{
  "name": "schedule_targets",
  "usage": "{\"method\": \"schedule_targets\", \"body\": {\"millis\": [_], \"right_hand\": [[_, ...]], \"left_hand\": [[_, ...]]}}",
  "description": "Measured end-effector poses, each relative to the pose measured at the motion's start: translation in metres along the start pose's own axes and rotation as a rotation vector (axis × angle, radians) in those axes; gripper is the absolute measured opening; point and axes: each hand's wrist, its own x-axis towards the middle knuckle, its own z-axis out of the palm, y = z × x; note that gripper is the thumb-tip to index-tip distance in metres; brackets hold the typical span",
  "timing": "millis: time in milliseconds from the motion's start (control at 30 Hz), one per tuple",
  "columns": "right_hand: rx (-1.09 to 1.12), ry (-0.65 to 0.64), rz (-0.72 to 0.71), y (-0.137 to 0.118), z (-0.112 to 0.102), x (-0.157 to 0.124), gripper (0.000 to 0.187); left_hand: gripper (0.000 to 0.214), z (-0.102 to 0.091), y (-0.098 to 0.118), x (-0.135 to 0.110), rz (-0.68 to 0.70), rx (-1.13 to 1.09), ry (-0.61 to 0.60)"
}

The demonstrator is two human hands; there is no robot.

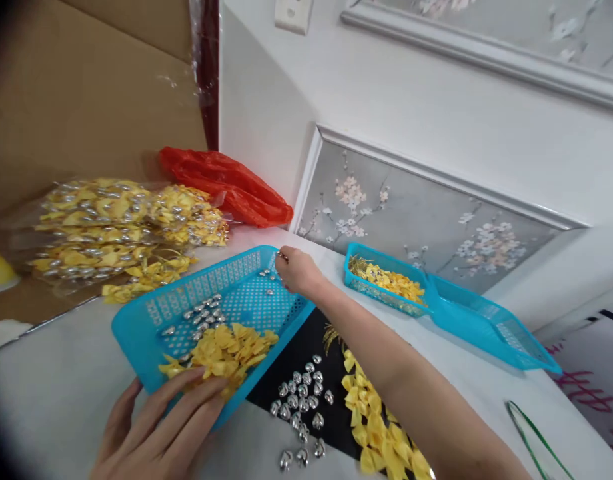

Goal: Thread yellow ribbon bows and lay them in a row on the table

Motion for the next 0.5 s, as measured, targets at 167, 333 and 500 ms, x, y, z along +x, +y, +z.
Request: {"method": "schedule_targets", "body": {"millis": [167, 333, 500], "right_hand": [[-0.094, -0.051, -0.055, 0.023, -0.009, -0.099, 0.022], [-0.299, -0.137, -0.029, 0.035, 0.023, -0.153, 0.015], [-0.42, -0.207, -0.119, 0.027, 0.041, -0.167, 0.026]], "left_hand": [[0.026, 0.0, -0.011, 0.006, 0.199, 0.112, 0.028], [0.079, -0.005, 0.001, 0.009, 0.067, 0.058, 0.069], [0.085, -0.004, 0.003, 0.002, -0.047, 0.11, 0.034]]}}
